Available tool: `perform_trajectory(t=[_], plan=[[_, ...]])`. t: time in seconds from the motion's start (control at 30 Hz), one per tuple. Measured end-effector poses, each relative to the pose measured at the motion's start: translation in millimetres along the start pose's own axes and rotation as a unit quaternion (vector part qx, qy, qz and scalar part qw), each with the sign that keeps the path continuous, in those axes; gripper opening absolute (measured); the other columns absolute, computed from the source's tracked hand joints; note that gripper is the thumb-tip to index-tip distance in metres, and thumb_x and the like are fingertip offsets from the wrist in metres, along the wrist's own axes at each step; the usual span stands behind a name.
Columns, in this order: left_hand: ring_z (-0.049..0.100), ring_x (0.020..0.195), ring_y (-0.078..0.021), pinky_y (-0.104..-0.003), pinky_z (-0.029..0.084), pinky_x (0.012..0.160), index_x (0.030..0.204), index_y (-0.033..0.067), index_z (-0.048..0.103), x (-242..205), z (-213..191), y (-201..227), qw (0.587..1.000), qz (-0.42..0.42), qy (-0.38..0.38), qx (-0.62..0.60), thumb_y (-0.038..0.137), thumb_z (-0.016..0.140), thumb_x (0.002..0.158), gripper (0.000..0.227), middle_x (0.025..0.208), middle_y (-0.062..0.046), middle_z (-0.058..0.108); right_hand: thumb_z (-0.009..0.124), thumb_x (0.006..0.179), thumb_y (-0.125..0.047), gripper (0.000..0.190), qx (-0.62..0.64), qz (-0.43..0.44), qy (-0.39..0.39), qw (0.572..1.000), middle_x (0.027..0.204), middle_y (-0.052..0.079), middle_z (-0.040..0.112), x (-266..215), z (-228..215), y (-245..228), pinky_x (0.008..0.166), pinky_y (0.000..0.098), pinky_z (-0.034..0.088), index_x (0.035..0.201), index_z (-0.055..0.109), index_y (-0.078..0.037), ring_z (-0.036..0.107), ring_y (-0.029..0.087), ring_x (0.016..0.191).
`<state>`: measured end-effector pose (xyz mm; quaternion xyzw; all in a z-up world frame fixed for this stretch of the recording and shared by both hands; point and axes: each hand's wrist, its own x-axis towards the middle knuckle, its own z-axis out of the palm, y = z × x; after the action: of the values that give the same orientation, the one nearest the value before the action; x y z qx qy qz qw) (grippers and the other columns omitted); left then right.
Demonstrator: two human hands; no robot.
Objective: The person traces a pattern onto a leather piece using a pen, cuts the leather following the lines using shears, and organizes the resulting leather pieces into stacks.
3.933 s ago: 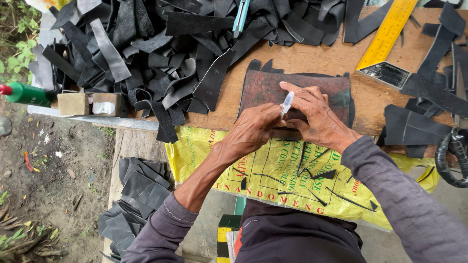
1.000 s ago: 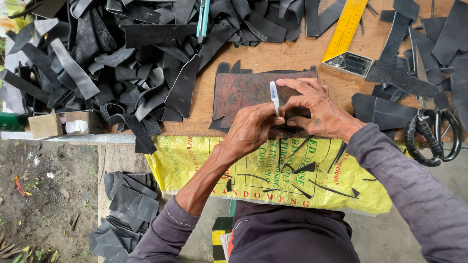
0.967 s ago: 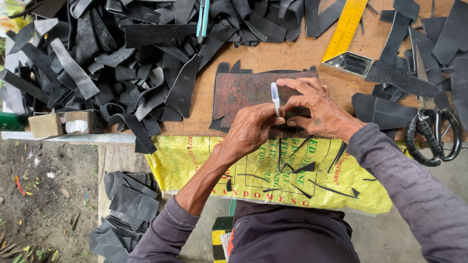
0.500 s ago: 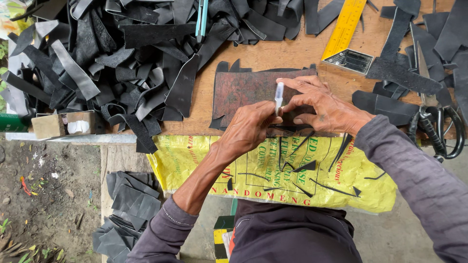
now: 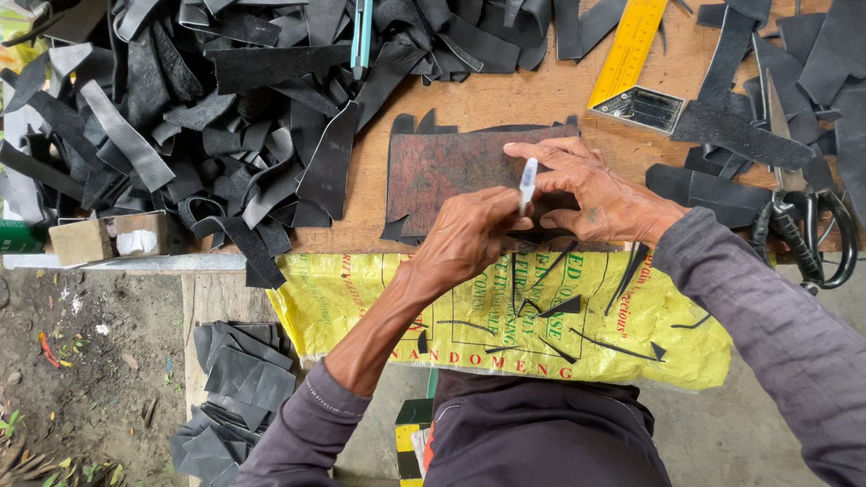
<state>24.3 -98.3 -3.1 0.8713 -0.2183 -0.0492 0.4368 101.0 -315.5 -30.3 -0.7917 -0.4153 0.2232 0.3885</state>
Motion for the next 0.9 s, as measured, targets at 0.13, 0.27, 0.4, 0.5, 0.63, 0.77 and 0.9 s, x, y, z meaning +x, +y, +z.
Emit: perform_trajectory(t=[0.13, 0.27, 0.4, 0.5, 0.63, 0.77, 0.9], plan=[[0.067, 0.081, -0.0381, -0.044, 0.052, 0.069, 0.101, 0.0036, 0.065, 6, 15, 3, 0.999, 0.020, 0.030, -0.026, 0.006, 0.071, 0.091, 0.011, 0.092, -0.015, 0.069, 0.083, 0.070, -0.007, 0.029, 0.019, -0.001, 0.023, 1.000, 0.162, -0.001, 0.041, -1, 1, 2, 0.118, 0.0458, 0.030, 0.097, 0.074, -0.013, 0.036, 0.032, 0.145], [0.069, 0.081, -0.0372, -0.042, 0.053, 0.069, 0.101, 0.0037, 0.066, 9, 19, 3, 0.998, 0.027, 0.038, -0.037, 0.005, 0.070, 0.091, 0.011, 0.093, -0.015, 0.070, 0.085, 0.071, -0.011, 0.031, 0.025, -0.004, 0.030, 0.999, 0.160, 0.000, 0.042, -1, -1, 1, 0.118, 0.0456, 0.029, 0.099, 0.074, -0.013, 0.037, 0.031, 0.144], [0.070, 0.082, -0.0362, -0.041, 0.053, 0.068, 0.103, 0.0038, 0.066, 6, 18, 3, 0.998, 0.023, 0.043, -0.047, 0.004, 0.070, 0.092, 0.011, 0.093, -0.015, 0.071, 0.084, 0.070, -0.009, 0.034, 0.015, -0.008, 0.031, 0.999, 0.161, -0.001, 0.043, -1, 1, 3, 0.118, 0.0447, 0.031, 0.101, 0.072, -0.011, 0.038, 0.031, 0.142], [0.070, 0.082, -0.0367, -0.041, 0.054, 0.069, 0.103, 0.0043, 0.066, 6, 18, 4, 0.997, 0.026, 0.046, -0.051, 0.004, 0.070, 0.092, 0.012, 0.093, -0.015, 0.071, 0.082, 0.071, -0.008, 0.027, 0.012, -0.006, 0.032, 0.999, 0.162, 0.000, 0.043, -1, 2, 5, 0.117, 0.0439, 0.032, 0.096, 0.072, -0.012, 0.039, 0.031, 0.143], [0.070, 0.081, -0.0368, -0.042, 0.054, 0.068, 0.103, 0.0051, 0.068, 3, 13, 5, 0.999, 0.019, 0.047, -0.019, 0.004, 0.071, 0.089, 0.014, 0.092, -0.016, 0.071, 0.084, 0.070, -0.012, 0.027, -0.045, -0.005, 0.047, 0.998, 0.162, 0.004, 0.038, -7, 2, 3, 0.117, 0.0500, 0.028, 0.095, 0.076, -0.018, 0.032, 0.034, 0.146], [0.070, 0.077, -0.0351, -0.042, 0.053, 0.068, 0.101, 0.0046, 0.067, -8, -6, 0, 0.999, -0.011, 0.033, -0.007, 0.004, 0.071, 0.091, 0.011, 0.088, -0.015, 0.070, 0.086, 0.068, -0.014, 0.036, -0.079, 0.024, 0.036, 0.996, 0.163, 0.004, 0.031, -19, 0, 8, 0.117, 0.0560, 0.019, 0.101, 0.080, -0.027, 0.023, 0.034, 0.150], [0.069, 0.079, -0.0361, -0.042, 0.053, 0.068, 0.102, 0.0042, 0.067, -12, -10, -2, 0.999, -0.019, 0.042, -0.009, 0.002, 0.070, 0.092, 0.011, 0.088, -0.016, 0.069, 0.083, 0.069, -0.012, 0.050, -0.059, -0.007, -0.013, 0.998, 0.165, 0.002, 0.027, -19, -11, 21, 0.120, 0.0566, 0.018, 0.115, 0.078, -0.032, 0.021, 0.033, 0.152]])
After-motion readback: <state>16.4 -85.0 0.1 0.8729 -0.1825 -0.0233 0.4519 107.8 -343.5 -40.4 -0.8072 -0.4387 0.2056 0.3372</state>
